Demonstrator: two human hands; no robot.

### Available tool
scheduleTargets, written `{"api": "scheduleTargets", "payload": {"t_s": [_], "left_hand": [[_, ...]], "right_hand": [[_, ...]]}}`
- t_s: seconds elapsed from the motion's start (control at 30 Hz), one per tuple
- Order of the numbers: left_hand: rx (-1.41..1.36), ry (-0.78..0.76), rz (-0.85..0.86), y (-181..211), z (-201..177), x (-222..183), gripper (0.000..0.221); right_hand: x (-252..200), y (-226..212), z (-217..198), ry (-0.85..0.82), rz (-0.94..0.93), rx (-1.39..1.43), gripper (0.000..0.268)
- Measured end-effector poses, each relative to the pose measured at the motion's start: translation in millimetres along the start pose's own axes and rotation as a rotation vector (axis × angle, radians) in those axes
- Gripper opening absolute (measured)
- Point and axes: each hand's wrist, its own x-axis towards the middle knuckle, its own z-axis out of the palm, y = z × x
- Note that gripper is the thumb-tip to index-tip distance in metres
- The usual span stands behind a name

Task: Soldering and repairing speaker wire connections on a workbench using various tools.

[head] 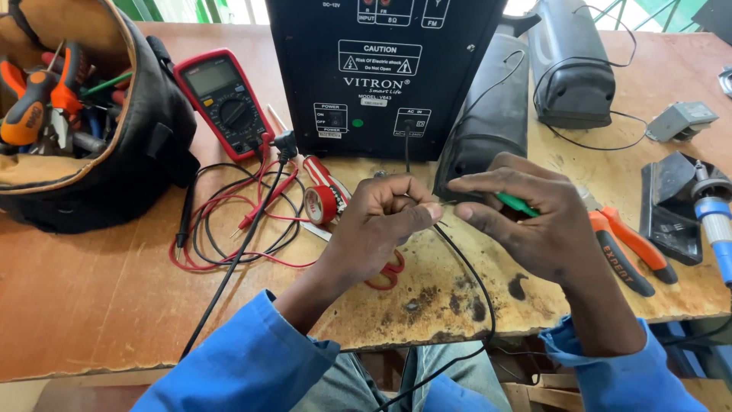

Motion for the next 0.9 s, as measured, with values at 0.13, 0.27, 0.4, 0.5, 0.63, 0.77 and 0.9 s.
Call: {"api": "scheduleTargets", "payload": {"t_s": [0.13,0.27,0.4,0.5,0.63,0.77,0.9], "left_hand": [[0.001,-0.029,0.013,-0.6,-0.1,1.0,0.017],[0.019,-0.038,0.008,-3.2,-0.5,1.7,0.019],[-0.009,-0.047,-0.001,-4.2,-0.1,1.3,0.018],[-0.02,-0.038,-0.013,-4.5,-0.2,1.5,0.015],[0.0,-0.037,-0.015,-5.4,-1.3,1.8,0.015],[-0.023,-0.045,0.01,-7.9,-1.7,2.6,0.016],[0.006,0.063,-0.04,-1.1,-1.5,3.0,0.018]], "right_hand": [[3.9,-2.0,-0.1,-0.051,-0.071,0.019,0.021],[-2.2,5.8,-1.2,-0.007,-0.077,-0.03,0.023],[-18.9,12.7,4.7,-0.051,0.107,-0.047,0.038],[-13.0,-4.0,14.5,0.006,-0.065,0.023,0.023],[-10.0,-7.4,16.0,0.017,-0.128,0.043,0.02],[-13.9,10.0,12.9,0.02,-0.013,-0.004,0.025],[-11.0,15.1,2.6,0.033,0.206,0.015,0.046]]}}
